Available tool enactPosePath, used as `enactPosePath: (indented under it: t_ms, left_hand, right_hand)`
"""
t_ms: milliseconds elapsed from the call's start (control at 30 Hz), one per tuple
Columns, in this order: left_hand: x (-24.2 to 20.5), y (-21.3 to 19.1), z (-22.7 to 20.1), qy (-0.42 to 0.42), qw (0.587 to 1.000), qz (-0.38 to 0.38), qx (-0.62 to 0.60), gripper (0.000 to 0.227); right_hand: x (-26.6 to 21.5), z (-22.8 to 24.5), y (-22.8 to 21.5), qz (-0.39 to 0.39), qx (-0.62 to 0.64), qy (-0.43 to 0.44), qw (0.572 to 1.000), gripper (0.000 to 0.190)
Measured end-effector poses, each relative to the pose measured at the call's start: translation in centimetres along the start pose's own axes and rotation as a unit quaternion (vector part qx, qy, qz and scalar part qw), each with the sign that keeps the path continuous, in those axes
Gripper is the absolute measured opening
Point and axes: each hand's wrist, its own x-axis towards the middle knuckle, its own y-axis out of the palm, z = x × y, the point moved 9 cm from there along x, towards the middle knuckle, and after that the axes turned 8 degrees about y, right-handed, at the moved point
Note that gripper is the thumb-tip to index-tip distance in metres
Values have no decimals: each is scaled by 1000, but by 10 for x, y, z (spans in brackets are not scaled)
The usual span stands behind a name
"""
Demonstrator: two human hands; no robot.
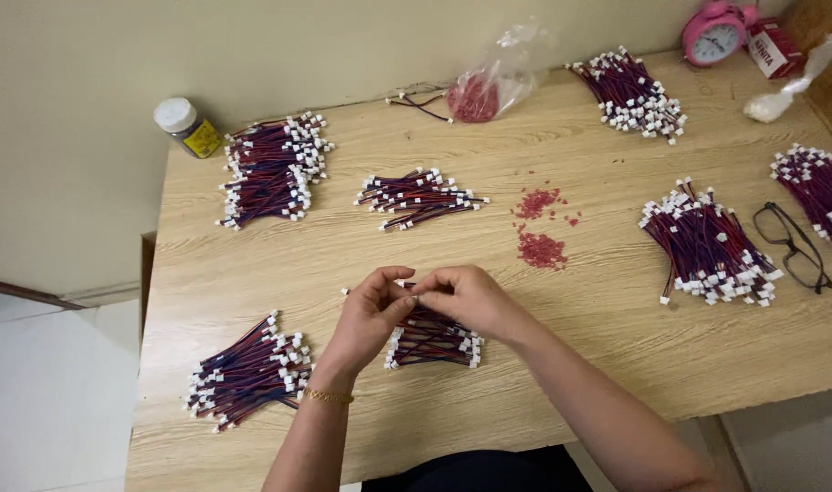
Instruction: Sorting and assembling small wire harnesses by adding beads and bundling them
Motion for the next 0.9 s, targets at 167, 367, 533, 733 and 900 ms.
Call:
enactPosePath:
  t_ms: [167,367,533,733,900]
  left_hand:
    - [1,-18,-8,-62,980,7,189,27]
    - [29,-35,17,2,937,-28,348,15]
    - [68,-36,43,14,914,-84,396,18]
    - [100,-38,32,71,864,-141,477,26]
    - [109,-52,52,40,855,-160,492,25]
  right_hand:
    - [17,-32,-95,-228,-195,82,950,18]
    - [57,-86,-158,-279,-472,189,815,30]
    - [69,-111,-160,-256,-497,220,799,25]
    - [64,-89,-158,-278,-484,141,818,24]
    - [69,-88,-157,-305,-469,67,826,23]
